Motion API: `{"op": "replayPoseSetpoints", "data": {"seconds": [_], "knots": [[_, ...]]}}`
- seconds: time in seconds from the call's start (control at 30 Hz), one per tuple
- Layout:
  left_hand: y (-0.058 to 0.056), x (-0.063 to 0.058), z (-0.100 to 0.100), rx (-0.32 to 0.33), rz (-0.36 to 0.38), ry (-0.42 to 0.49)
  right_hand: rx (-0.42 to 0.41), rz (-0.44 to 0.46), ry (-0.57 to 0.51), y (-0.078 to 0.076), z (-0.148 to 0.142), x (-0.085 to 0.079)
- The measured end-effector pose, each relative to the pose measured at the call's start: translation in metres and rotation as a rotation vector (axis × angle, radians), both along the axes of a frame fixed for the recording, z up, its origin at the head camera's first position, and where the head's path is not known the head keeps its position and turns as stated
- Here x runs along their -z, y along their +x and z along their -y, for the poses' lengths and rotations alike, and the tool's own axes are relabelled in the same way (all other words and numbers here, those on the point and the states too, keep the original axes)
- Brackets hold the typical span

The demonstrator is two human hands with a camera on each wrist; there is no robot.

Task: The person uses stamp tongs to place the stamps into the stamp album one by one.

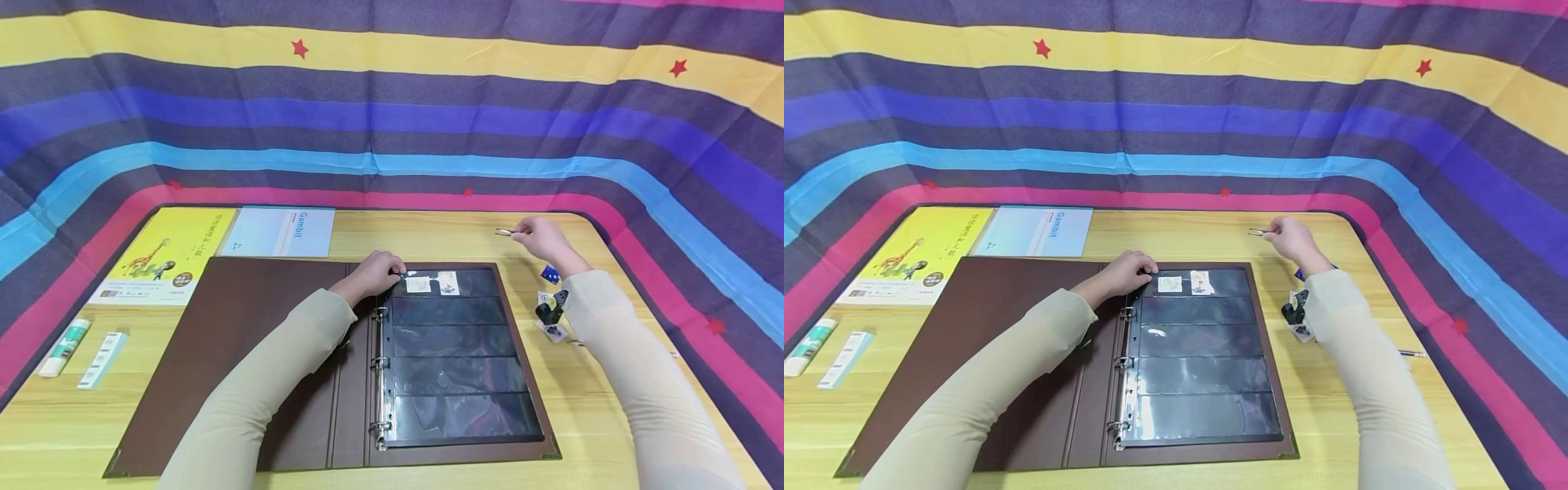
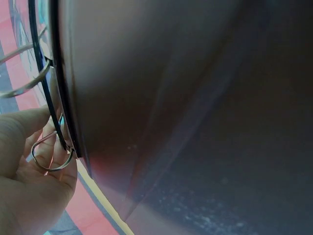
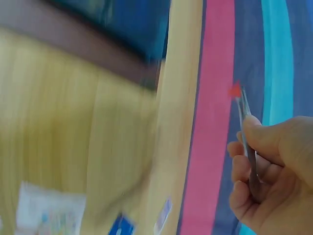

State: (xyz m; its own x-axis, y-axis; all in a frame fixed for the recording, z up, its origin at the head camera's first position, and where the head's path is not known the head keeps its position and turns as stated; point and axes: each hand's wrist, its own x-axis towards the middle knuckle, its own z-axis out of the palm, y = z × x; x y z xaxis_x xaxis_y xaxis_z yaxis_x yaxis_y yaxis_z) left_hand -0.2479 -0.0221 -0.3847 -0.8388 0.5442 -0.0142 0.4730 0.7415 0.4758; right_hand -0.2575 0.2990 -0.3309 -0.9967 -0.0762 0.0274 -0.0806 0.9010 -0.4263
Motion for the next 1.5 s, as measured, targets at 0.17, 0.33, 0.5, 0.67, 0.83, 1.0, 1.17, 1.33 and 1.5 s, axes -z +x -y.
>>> {"op": "replayPoseSetpoints", "data": {"seconds": [0.17,0.33,0.5,0.67,0.83,1.0,1.17,1.33,1.5], "knots": [[0.000,0.000,0.000,-0.002,0.002,-0.006,0.155,-0.013,0.032,0.003,-0.038,0.006],[0.000,0.000,0.000,-0.012,0.010,0.003,0.304,-0.002,0.099,0.006,-0.066,0.015],[0.000,0.000,0.000,-0.013,0.008,0.002,0.350,0.082,0.126,0.007,-0.080,0.023],[0.000,0.000,-0.001,-0.010,0.004,0.008,0.322,0.120,0.153,0.008,-0.080,0.025],[0.000,0.000,-0.001,-0.017,0.012,0.001,0.290,0.149,0.167,0.008,-0.075,0.023],[0.000,0.000,0.000,-0.016,0.010,0.003,0.198,0.211,0.144,0.008,-0.070,0.020],[-0.001,0.000,0.001,-0.011,0.021,0.021,0.086,0.235,0.150,0.009,-0.063,0.015],[-0.003,0.003,0.001,0.000,0.019,0.039,0.105,0.179,0.131,0.009,-0.061,0.012],[-0.001,0.001,-0.002,-0.020,0.014,0.014,0.251,0.097,0.145,0.008,-0.066,0.017]]}}
